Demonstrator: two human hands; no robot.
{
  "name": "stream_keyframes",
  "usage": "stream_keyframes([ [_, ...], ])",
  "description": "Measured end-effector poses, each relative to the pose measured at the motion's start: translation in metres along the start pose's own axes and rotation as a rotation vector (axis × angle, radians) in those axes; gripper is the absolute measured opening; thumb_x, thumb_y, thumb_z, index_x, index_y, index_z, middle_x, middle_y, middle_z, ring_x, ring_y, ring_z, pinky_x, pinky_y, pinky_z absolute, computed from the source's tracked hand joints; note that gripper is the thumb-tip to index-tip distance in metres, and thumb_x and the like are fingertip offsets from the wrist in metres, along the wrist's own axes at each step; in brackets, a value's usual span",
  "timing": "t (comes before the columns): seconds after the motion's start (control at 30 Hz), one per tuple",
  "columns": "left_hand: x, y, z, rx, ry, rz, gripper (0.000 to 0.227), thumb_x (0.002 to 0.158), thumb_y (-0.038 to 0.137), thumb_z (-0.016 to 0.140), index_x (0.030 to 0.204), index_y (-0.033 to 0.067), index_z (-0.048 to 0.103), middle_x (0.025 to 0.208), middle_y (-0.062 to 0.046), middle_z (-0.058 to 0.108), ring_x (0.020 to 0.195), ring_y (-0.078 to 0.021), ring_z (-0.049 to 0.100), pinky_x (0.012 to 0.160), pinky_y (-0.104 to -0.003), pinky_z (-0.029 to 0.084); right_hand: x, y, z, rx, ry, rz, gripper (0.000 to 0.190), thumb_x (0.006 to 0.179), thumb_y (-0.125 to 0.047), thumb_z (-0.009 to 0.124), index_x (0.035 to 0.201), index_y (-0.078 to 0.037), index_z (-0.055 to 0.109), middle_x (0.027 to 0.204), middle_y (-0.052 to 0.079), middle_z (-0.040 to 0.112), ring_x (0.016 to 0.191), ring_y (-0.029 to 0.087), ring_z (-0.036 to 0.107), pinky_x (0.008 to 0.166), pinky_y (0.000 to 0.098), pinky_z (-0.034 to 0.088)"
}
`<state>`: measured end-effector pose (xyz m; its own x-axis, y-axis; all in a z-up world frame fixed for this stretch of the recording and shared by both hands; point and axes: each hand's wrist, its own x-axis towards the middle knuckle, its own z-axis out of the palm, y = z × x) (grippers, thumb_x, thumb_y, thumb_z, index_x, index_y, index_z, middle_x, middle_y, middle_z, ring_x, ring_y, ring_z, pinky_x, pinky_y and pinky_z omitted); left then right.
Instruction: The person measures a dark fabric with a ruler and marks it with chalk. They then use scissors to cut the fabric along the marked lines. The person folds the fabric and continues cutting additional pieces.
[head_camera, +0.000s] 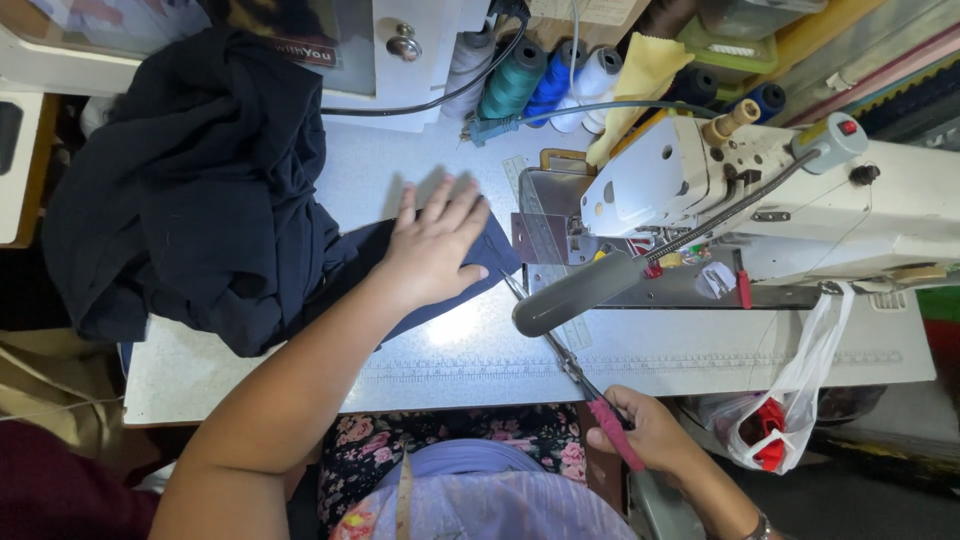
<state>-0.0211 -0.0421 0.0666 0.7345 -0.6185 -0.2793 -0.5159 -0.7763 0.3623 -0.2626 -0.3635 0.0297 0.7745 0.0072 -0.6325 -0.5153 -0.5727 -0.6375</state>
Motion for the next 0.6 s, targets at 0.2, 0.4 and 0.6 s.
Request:
stream_keyframes([
  [0.2,0.025,-0.02,0.045,-0.08,0.294,0.21,0.045,0.1,0.028,0.05,0.144,0.0208,0.053,0.161,-0.005,0.037,0.152,-0.0356,0.021,0.113,-0.08,-0.001,0.004,-0.016,-0.003,-0.043,0.004,0.041,0.033,0.079,-0.028,0.091,0.075,-0.014,0.062,0.072,-0.001,0.059,0.073,0.014,0.057,0.073,0.0284,0.041],
  [0.4,0.042,-0.04,0.052,-0.116,0.48,0.252,0.042,0.092,0.009,0.059,0.131,0.02,0.068,0.145,-0.005,0.055,0.139,-0.0341,0.039,0.115,-0.074,0.016,0.007,-0.018,-0.004,0.02,0.034,0.112,0.032,0.079,-0.023,0.092,0.076,-0.013,0.062,0.072,0.0,0.06,0.073,0.015,0.057,0.073,0.029,0.041],
  [0.6,0.05,-0.044,0.055,-0.179,0.5,0.282,0.032,0.096,0.011,0.058,0.121,0.0215,0.075,0.141,-0.002,0.06,0.133,-0.03,0.043,0.109,-0.066,0.025,0.002,-0.033,-0.003,-0.093,0.055,0.148,0.038,0.078,-0.027,0.094,0.072,-0.014,0.059,0.072,-0.001,0.056,0.074,0.014,0.055,0.072,0.0283,0.04],
])
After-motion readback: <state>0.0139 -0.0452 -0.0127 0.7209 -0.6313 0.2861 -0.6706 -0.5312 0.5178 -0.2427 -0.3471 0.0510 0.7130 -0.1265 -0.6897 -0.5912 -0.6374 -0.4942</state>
